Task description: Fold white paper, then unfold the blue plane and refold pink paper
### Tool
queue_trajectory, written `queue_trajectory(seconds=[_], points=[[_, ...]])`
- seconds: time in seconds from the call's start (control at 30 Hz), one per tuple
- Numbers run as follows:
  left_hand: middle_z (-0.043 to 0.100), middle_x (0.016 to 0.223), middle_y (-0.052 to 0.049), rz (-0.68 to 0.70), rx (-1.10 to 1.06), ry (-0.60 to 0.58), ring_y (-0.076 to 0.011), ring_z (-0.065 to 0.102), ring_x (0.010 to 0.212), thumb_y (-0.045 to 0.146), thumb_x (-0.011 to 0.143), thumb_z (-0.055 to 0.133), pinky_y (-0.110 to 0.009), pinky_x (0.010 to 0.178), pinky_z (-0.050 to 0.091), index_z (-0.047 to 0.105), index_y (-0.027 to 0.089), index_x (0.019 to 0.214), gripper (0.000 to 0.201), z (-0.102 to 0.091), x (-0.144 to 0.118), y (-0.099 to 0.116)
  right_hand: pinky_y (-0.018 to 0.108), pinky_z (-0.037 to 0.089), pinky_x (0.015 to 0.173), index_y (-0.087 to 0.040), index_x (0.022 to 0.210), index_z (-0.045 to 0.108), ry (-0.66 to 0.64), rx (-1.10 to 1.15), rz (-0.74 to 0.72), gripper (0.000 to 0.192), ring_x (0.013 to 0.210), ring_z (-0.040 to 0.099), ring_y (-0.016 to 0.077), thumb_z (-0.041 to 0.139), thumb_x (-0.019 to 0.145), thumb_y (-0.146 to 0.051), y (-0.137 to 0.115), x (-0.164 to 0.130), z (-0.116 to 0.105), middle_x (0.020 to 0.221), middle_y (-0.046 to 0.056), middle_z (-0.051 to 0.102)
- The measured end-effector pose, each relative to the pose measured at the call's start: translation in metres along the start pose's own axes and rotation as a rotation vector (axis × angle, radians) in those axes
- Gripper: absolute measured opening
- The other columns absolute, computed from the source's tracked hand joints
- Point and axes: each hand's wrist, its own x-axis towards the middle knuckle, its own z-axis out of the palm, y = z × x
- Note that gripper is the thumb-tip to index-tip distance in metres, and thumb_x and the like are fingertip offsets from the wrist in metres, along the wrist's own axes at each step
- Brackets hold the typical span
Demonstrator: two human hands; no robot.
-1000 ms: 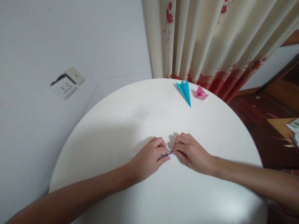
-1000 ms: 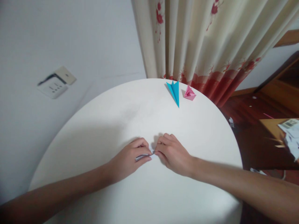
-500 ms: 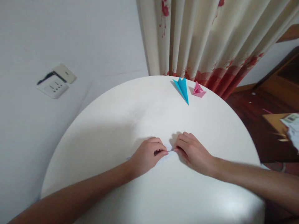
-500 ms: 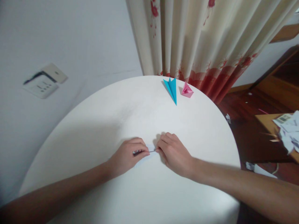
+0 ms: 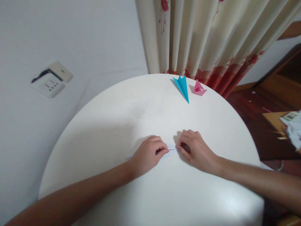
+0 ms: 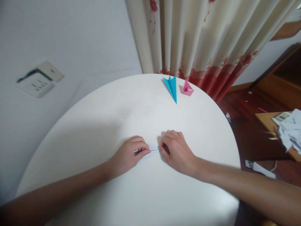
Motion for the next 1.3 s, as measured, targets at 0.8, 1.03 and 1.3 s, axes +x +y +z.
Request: queue_trajectory(seconds=[0.8,1.03,1.3], points=[[0.063,0.08,0.001,0.05,-0.01,-0.044,-0.0128,0.056,0.077,0.015,0.087,0.062,-0.024,0.071,0.042,0.071,0.024,0.107,0.024,0.0,0.001,-0.002,0.034,0.043,0.072,-0.019,0.094,0.06,0.17,0.065,0.09,0.013,0.079,0.054,0.0192,0.048,0.09,-0.017,0.014,-0.015,-0.004,0.086,0.005,0.062],[0.06,0.079,-0.001,0.115,0.004,-0.029,-0.0125,0.055,0.075,0.02,0.092,0.058,-0.024,0.07,0.041,0.075,0.025,0.098,0.019,0.001,-0.001,-0.005,0.049,0.039,0.104,-0.017,0.146,0.038,-0.011,-0.231,-0.136,0.053,0.133,0.039,0.0297,0.048,0.096,-0.033,-0.018,-0.037,0.003,0.149,0.013,0.042],[0.06,0.077,-0.001,0.1,0.01,-0.04,-0.0123,0.055,0.073,0.024,0.093,0.058,-0.024,0.067,0.04,0.076,0.024,0.096,0.019,0.0,0.001,-0.003,0.056,0.024,0.115,-0.013,0.15,0.031,-0.024,-0.499,-0.119,0.063,0.147,0.016,0.0312,0.044,0.097,-0.045,-0.016,-0.048,0.008,0.158,0.015,0.025]])
